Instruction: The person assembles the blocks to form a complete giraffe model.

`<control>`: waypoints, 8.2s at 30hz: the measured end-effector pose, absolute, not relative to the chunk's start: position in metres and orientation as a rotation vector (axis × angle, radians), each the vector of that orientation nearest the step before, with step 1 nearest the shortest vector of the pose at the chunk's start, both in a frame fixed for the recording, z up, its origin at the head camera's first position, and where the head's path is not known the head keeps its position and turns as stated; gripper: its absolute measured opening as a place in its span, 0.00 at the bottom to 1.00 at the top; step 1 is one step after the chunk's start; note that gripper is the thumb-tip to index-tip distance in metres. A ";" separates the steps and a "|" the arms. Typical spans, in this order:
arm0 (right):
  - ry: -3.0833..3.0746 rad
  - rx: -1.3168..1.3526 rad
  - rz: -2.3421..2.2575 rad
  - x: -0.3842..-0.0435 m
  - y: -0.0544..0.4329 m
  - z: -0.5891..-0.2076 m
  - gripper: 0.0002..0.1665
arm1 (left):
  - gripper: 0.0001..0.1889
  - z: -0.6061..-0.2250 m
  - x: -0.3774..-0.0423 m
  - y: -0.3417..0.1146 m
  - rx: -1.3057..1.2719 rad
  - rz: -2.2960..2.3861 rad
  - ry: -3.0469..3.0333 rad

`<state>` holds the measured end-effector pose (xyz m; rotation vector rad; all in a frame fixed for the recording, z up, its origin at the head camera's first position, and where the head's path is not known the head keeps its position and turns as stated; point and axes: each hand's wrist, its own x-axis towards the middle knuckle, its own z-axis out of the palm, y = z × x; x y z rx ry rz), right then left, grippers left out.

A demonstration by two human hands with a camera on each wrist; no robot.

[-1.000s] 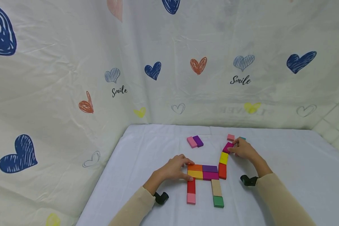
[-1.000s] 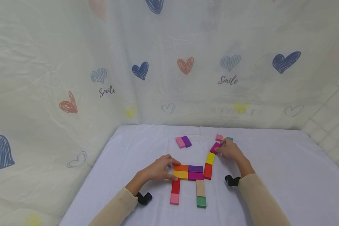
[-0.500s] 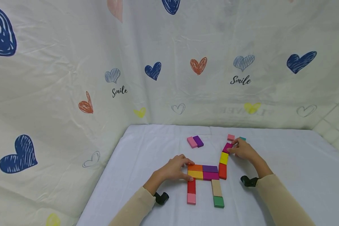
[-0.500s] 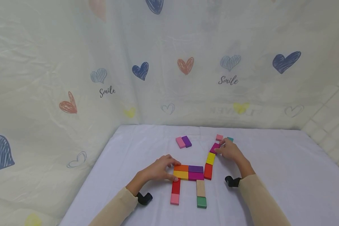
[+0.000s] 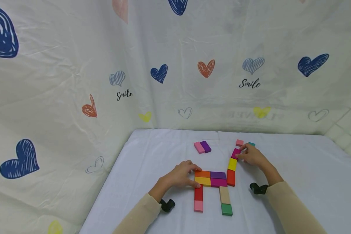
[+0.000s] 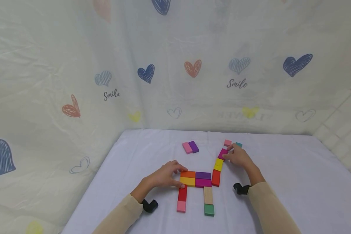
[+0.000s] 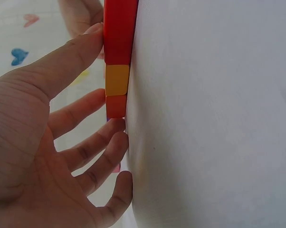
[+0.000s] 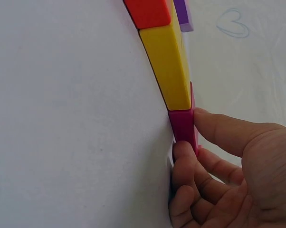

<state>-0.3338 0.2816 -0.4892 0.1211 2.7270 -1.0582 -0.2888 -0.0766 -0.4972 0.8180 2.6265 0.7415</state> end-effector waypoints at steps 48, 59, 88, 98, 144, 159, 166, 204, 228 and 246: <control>2.653 -0.376 -0.881 -0.390 0.184 -0.477 0.47 | 0.31 -0.503 -0.295 -0.077 0.828 0.735 2.634; 2.700 -0.384 -0.729 -0.402 0.172 -0.483 0.44 | 0.31 -0.503 -0.295 -0.077 0.843 0.734 2.636; 2.840 -0.065 -0.713 -0.404 0.247 -0.477 0.43 | 0.32 -0.506 -0.296 -0.077 0.855 0.744 2.625; 2.836 0.035 -0.712 -0.400 0.270 -0.475 0.45 | 0.32 -0.507 -0.296 -0.077 0.852 0.733 2.636; 2.879 0.106 -0.759 -0.381 0.305 -0.477 0.35 | 0.31 -0.501 -0.293 -0.077 0.847 0.740 2.627; 2.868 0.135 -0.752 -0.372 0.299 -0.470 0.35 | 0.32 -0.500 -0.292 -0.077 0.854 0.724 2.638; 2.886 0.118 -0.746 -0.366 0.297 -0.465 0.34 | 0.32 -0.499 -0.292 -0.078 0.856 0.727 2.635; 3.023 0.213 -0.800 -0.372 0.349 -0.482 0.29 | 0.31 -0.497 -0.291 -0.077 0.837 0.754 2.618; 2.983 0.229 -0.840 -0.383 0.335 -0.480 0.33 | 0.31 -0.497 -0.292 -0.078 0.830 0.742 2.618; 2.989 0.349 -0.837 -0.388 0.328 -0.480 0.29 | 0.32 -0.499 -0.293 -0.078 0.826 0.745 2.616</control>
